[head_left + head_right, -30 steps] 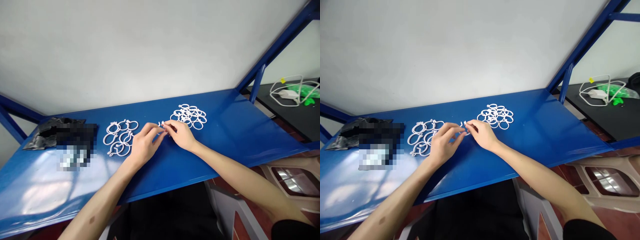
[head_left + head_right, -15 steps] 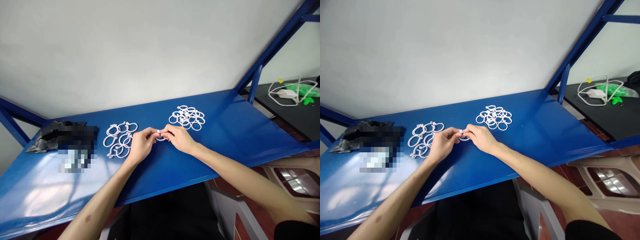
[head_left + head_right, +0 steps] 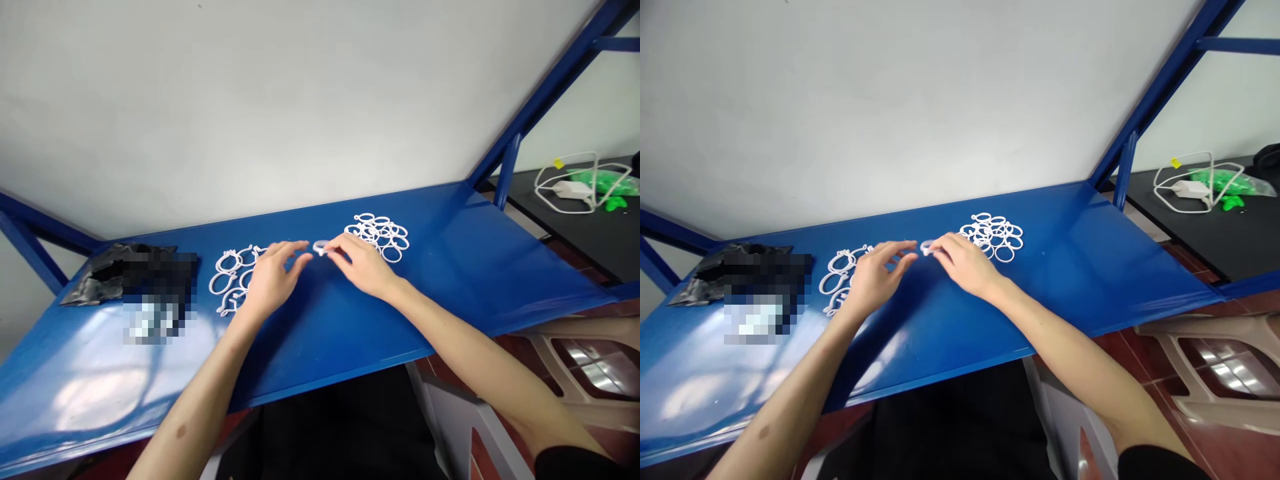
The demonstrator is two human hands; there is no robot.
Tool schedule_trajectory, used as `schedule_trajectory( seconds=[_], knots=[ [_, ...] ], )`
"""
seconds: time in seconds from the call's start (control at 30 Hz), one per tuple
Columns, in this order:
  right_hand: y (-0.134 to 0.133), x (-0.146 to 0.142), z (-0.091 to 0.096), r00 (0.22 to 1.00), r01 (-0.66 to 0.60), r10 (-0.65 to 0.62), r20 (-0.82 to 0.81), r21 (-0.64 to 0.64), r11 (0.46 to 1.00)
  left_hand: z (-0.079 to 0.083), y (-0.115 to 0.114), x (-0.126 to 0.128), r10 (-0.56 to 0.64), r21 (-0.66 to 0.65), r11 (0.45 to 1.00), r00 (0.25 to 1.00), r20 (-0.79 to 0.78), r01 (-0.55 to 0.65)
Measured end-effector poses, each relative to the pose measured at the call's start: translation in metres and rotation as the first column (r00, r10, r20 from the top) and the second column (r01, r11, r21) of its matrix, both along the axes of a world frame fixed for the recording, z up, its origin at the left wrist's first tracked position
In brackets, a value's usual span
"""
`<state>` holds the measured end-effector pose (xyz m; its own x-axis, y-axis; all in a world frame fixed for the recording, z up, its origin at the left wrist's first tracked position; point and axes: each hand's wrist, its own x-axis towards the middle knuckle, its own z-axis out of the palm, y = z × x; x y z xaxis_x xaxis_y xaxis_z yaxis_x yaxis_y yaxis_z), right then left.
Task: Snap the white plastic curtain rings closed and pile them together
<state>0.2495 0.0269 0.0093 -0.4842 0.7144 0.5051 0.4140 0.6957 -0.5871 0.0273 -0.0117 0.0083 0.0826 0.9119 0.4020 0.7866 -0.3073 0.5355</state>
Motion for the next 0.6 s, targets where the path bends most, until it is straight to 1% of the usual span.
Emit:
schedule_trajectory(
  seconds=[0.03, 0.1, 0.17, 0.2, 0.27, 0.37, 0.47, 0.6],
  knots=[
    [0.009, 0.006, 0.003, 0.998, 0.052, -0.053, 0.024, 0.054, 0.997, 0.001, 0.002, -0.008, 0.072, 0.047, 0.997, 0.994, -0.083, -0.068],
    [0.032, 0.022, 0.007, 0.974, 0.217, -0.222, 0.054, 0.088, 0.972, 0.001, 0.007, -0.025, 0.237, 0.069, 0.971, 0.946, -0.223, -0.227],
    [0.059, 0.039, 0.010, 0.933, 0.316, -0.325, 0.156, 0.079, 0.945, -0.001, 0.010, -0.041, 0.347, 0.014, 0.931, 0.874, -0.339, -0.364],
    [0.072, 0.047, 0.010, 0.917, 0.333, -0.342, 0.206, 0.080, 0.940, -0.002, 0.012, -0.047, 0.362, -0.021, 0.916, 0.848, -0.388, -0.401],
    [0.095, 0.059, 0.010, 0.903, 0.322, -0.325, 0.281, 0.057, 0.945, -0.004, 0.014, -0.055, 0.357, -0.074, 0.898, 0.815, -0.456, -0.435],
    [0.116, 0.067, 0.009, 0.897, 0.258, -0.224, 0.382, -0.038, 0.966, -0.006, 0.014, -0.057, 0.333, -0.098, 0.897, 0.806, -0.490, -0.431],
    [0.119, 0.069, 0.008, 0.890, 0.228, -0.171, 0.423, -0.087, 0.970, -0.007, 0.014, -0.054, 0.323, -0.117, 0.896, 0.810, -0.490, -0.428],
    [0.113, 0.068, 0.008, 0.897, 0.209, -0.133, 0.422, -0.139, 0.968, -0.008, 0.014, -0.052, 0.340, -0.129, 0.884, 0.807, -0.483, -0.450]
  ],
)
